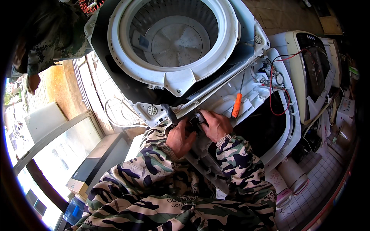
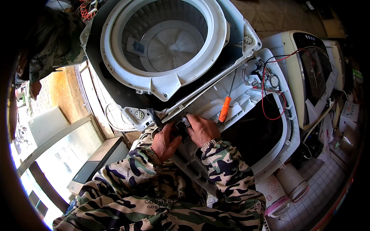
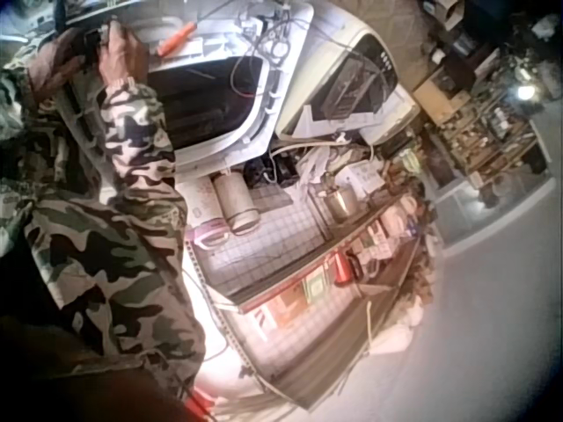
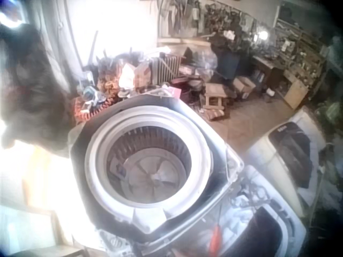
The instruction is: The person works on the internal components of a top-loading washing machine with its lid open. They use an orange-handled screwdriver to tighten screws and manipulate wires and a small black component near the door latch area. The person repeatedly adjusts and secures parts within the machine's control housing.
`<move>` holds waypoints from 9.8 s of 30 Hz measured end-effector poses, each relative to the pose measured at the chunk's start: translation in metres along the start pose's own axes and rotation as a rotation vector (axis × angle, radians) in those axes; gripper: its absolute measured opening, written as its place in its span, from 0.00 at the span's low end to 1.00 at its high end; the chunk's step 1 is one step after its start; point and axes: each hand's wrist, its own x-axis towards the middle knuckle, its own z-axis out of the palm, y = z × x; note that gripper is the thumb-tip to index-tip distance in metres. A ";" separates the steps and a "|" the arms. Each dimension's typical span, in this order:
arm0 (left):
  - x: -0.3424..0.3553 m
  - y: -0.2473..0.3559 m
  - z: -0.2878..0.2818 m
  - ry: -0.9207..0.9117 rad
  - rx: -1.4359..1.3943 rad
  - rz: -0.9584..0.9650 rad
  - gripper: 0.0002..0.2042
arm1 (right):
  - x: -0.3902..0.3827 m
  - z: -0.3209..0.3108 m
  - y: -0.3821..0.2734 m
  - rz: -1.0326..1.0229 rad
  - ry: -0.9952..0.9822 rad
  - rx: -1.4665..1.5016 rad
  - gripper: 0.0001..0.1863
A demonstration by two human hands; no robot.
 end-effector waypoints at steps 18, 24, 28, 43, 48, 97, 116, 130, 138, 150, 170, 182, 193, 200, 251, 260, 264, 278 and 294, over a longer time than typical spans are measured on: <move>-0.001 -0.005 0.006 -0.039 0.141 0.034 0.40 | -0.001 0.013 0.000 -0.045 0.010 -0.377 0.23; 0.008 -0.002 0.001 -0.088 0.227 0.010 0.39 | 0.003 0.015 -0.002 -0.042 -0.022 -0.473 0.20; 0.011 0.001 -0.001 -0.122 0.300 -0.031 0.37 | 0.006 0.018 -0.002 -0.053 -0.015 -0.490 0.16; 0.021 0.000 0.012 -0.081 0.377 -0.084 0.37 | 0.010 0.023 -0.004 0.028 0.012 -0.348 0.16; 0.017 0.007 0.008 -0.063 0.342 -0.154 0.35 | 0.016 0.022 -0.003 0.012 -0.013 -0.313 0.18; 0.019 -0.003 0.016 0.004 0.419 -0.035 0.37 | -0.073 0.024 -0.037 -0.012 0.410 -0.014 0.15; 0.004 0.005 0.008 0.066 0.258 -0.002 0.32 | -0.014 0.039 -0.020 -0.035 0.388 -0.186 0.17; -0.011 0.012 0.005 0.029 0.009 0.019 0.31 | -0.018 0.039 -0.019 -0.061 0.395 -0.166 0.19; 0.011 -0.001 0.010 -0.021 -0.019 -0.081 0.33 | -0.006 0.038 -0.020 -0.084 0.298 -0.309 0.16; 0.007 -0.014 0.017 0.062 0.028 0.041 0.35 | 0.001 0.039 -0.025 0.246 0.223 -0.052 0.14; 0.011 -0.024 0.014 -0.092 -0.186 0.113 0.36 | 0.017 0.007 0.004 0.020 0.075 -0.032 0.06; 0.010 -0.016 0.018 -0.030 0.044 0.098 0.37 | 0.029 0.001 0.020 -0.085 0.061 -0.094 0.03; 0.011 -0.008 0.010 0.003 0.202 0.022 0.37 | -0.038 -0.001 -0.027 -0.175 0.314 -0.014 0.17; 0.008 -0.032 0.012 -0.016 0.141 0.108 0.37 | -0.071 -0.023 -0.034 -0.120 0.355 0.067 0.14; -0.059 0.021 -0.029 -0.655 0.753 0.193 0.12 | -0.283 0.065 0.002 0.574 0.954 0.349 0.09; -0.086 0.002 -0.071 -0.625 0.718 0.200 0.14 | -0.267 0.088 -0.053 0.390 0.477 0.307 0.13; -0.087 -0.016 -0.095 -0.679 0.661 0.369 0.20 | -0.249 0.077 -0.075 0.548 -0.154 0.285 0.19; -0.090 -0.008 -0.118 -0.848 0.737 0.146 0.19 | -0.259 0.127 -0.092 0.348 -0.150 0.179 0.13; -0.076 0.022 -0.045 -0.704 0.782 0.196 0.18 | -0.339 0.090 -0.015 0.684 0.941 0.395 0.13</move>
